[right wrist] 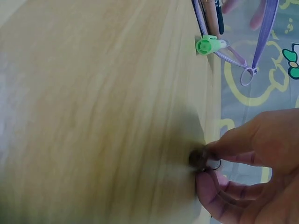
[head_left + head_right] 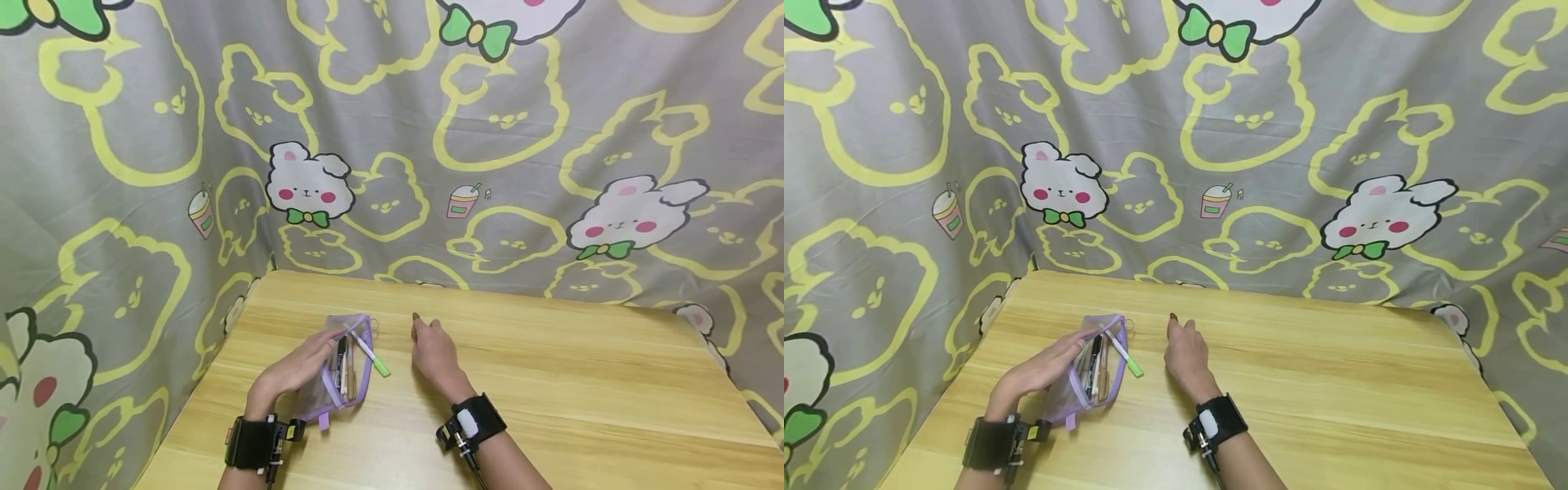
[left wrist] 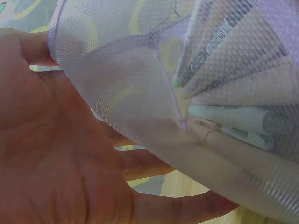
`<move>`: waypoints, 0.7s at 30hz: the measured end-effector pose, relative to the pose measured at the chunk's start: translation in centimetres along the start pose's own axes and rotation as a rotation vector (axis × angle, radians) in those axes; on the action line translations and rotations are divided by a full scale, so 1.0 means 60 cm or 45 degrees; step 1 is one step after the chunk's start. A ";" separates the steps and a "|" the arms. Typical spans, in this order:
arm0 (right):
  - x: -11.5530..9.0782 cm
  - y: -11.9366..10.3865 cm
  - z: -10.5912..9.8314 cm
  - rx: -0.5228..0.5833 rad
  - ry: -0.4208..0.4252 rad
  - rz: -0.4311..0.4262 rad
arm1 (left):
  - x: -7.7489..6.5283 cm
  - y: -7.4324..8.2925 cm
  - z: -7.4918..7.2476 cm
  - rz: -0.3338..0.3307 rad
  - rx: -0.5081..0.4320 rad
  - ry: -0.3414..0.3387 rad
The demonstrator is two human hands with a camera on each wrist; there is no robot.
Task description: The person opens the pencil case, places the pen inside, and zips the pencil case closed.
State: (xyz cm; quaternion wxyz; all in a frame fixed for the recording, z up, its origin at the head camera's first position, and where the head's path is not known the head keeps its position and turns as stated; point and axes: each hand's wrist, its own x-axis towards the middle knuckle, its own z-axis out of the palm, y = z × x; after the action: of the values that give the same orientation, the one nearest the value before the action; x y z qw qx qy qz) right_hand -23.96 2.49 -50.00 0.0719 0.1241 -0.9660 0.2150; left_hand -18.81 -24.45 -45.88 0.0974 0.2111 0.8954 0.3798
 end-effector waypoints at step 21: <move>-0.030 0.007 -0.037 0.472 -0.094 0.068 | 0.000 -0.002 -0.001 0.026 -0.027 0.013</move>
State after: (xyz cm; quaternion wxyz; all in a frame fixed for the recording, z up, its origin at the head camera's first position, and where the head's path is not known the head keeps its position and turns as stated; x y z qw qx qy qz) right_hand -22.16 4.20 -48.53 0.0065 0.1174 -0.9148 0.3864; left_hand -18.88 -24.57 -45.90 0.0912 0.2171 0.8896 0.3913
